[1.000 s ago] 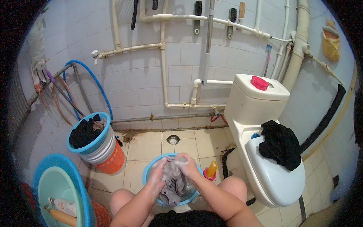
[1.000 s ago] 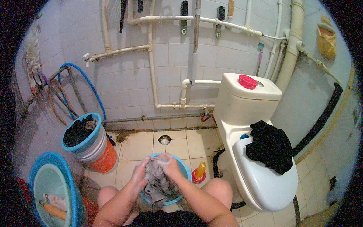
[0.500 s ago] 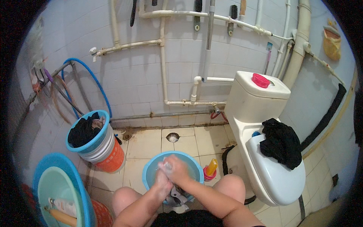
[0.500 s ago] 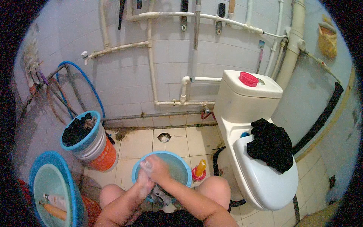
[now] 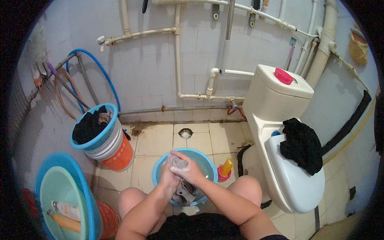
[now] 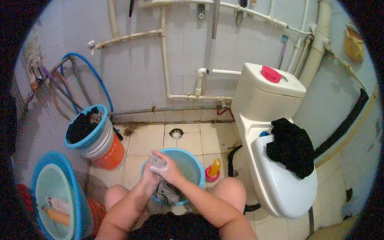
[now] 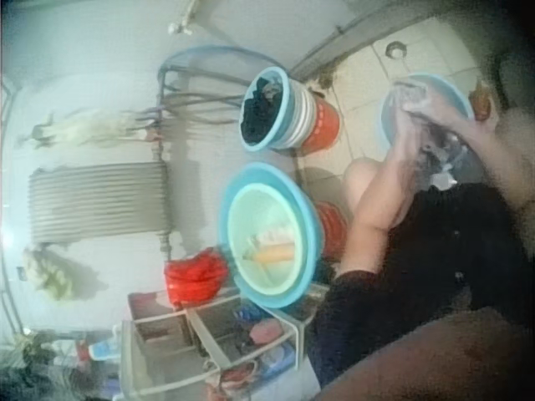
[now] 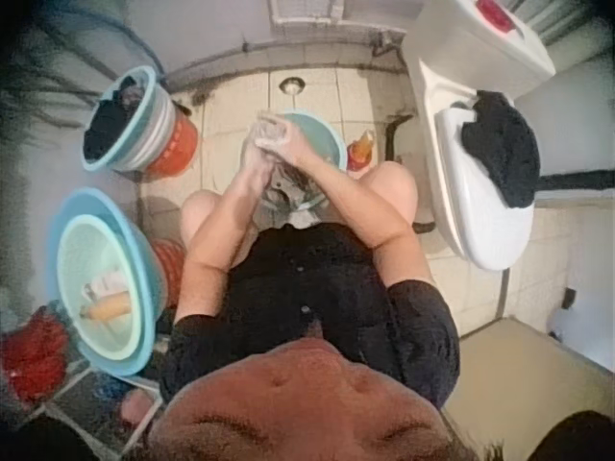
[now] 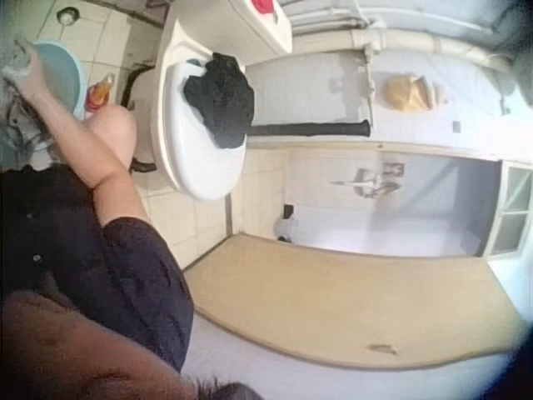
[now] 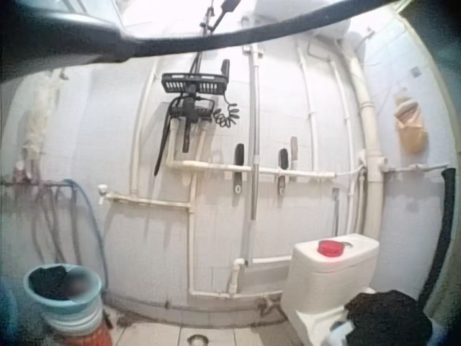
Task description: The person sits on the floor and hand-washes a grey cloth in a blue basin. They repeatedly scrub the cloth with soap, rinse it in the water, and wring it out. A yellow bar of soap is used to apply more detergent to the cloth during the process.
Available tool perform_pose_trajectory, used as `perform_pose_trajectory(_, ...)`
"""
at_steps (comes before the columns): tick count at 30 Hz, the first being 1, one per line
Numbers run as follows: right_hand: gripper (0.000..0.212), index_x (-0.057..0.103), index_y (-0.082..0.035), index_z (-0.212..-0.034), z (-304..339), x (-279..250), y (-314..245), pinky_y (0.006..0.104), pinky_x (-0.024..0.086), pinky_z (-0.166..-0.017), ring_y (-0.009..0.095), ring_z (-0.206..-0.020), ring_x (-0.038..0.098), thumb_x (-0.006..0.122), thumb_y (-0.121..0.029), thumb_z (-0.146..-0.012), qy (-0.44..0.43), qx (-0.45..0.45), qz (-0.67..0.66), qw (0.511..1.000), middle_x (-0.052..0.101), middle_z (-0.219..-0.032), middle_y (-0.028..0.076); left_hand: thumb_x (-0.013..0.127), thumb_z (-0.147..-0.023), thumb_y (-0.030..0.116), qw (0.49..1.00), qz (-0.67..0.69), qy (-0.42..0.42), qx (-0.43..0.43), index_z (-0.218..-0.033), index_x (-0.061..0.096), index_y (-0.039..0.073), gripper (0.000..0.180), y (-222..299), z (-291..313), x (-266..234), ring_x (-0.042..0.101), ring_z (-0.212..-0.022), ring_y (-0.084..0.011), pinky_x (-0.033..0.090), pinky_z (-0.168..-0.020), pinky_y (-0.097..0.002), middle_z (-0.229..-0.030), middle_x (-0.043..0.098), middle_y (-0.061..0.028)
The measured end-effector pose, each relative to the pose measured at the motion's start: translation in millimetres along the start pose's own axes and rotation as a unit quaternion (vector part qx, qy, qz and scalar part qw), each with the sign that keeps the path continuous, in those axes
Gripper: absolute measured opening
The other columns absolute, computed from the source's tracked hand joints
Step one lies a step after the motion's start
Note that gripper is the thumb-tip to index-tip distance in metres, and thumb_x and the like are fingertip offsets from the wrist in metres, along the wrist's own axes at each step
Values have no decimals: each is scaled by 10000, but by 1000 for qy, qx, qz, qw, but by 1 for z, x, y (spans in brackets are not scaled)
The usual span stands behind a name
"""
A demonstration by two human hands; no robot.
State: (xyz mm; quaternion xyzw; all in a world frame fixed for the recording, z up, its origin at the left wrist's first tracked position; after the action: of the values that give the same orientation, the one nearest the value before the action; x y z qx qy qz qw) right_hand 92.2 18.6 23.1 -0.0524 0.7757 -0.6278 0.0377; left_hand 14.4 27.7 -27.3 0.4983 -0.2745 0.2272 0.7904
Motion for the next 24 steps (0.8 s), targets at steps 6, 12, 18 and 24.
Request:
perform_pose_trajectory(6, 132, 577, -46, -895, -8, -43, 26, 247, 445, -695, 99, -767, 540, 607, -129, -796, 215, 58, -4, 975, 602, -845, 27, 349, -929, 437, 998, 25, 64, -12, -932, 481, 68, 392, -22, -15, -19, 549, -869, -221, 459, -789, -386, -924, 547, -91)
perform_pose_trajectory(12, 84, 589, -54, -822, 9, -15, -22, 273, 459, -653, 138, -692, 561, 601, -132, -791, 163, -19, -3, 986, 600, -780, 49, 377, -920, 438, 990, 48, 129, 24, -821, 456, 128, 335, -1, -24, -30, 557, -887, -212, 474, -784, -392, -950, 546, -70)
perform_pose_trajectory(18, 220, 582, -81, -820, -6, -14, -14, 401, 466, -691, 347, -802, 585, 669, -255, -718, 154, -4, 280, 947, 598, -841, 152, 411, -924, 336, 985, 145, -97, 15, -981, 532, 106, 266, -24, -19, -1, 567, -915, -205, 475, -804, -364, -974, 587, -71)
perform_pose_trajectory(24, 215, 556, -45, -816, 8, 17, -26, 369, 452, -632, 323, -692, 538, 646, -219, -728, 120, -215, 317, 916, 544, -764, 146, 371, -931, 323, 958, 162, -229, -60, -1009, 520, 86, 290, -37, -45, -39, 569, -895, -191, 474, -801, -336, -965, 576, -64)
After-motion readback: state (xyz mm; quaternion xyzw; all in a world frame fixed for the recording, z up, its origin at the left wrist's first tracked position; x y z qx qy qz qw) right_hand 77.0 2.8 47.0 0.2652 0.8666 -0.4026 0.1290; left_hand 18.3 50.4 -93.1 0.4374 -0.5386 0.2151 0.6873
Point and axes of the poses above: each hand's wrist, its own z-axis away from the middle knuckle, its own x-axis out of the palm, y = z × x, the point moved 7 cm from there along -z, towards the middle knuckle
